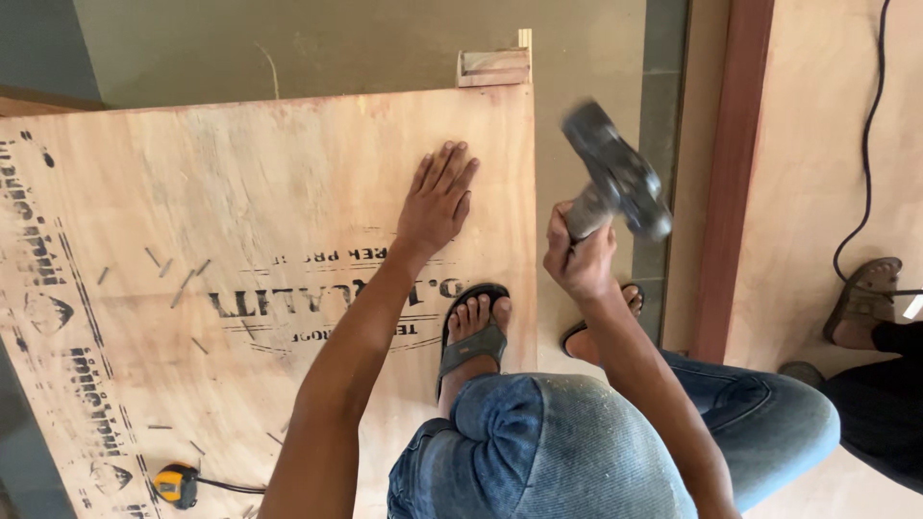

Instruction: The person hammers nails into a large sheet of plywood using a hammer. They position the nails and strike them repeatedly to secure the board to a wooden frame.

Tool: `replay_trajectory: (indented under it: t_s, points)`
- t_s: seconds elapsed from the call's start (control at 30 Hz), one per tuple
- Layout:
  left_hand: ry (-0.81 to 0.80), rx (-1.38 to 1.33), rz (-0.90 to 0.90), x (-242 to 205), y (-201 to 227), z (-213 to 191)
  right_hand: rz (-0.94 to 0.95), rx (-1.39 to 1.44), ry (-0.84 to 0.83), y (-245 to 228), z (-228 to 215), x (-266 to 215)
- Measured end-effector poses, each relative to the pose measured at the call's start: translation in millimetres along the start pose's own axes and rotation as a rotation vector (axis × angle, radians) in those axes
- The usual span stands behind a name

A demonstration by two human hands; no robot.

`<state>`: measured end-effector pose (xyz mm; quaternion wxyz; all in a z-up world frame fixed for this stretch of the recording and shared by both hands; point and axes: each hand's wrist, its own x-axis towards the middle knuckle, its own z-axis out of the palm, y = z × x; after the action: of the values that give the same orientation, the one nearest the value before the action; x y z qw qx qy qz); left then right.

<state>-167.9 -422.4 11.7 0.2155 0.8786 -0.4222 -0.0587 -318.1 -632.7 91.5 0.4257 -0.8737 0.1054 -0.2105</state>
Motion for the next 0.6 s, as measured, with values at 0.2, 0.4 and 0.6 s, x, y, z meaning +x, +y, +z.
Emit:
replay_trajectory:
  t_s: [0.2,0.4,0.6]
  points:
    - [-0.035,-0.007,-0.016,-3.2,-0.6,3.1,0.162,-0.337,-0.332,19.7,26.2,27.9]
    - [-0.056,0.039,-0.024,1.7,1.1,7.2,-0.034,-0.092,-0.083,-7.2,-11.4,7.3]
    - [-0.079,0.018,-0.028,1.4,1.8,5.6,0.341,-0.164,-0.266,2.9,17.9,24.8]
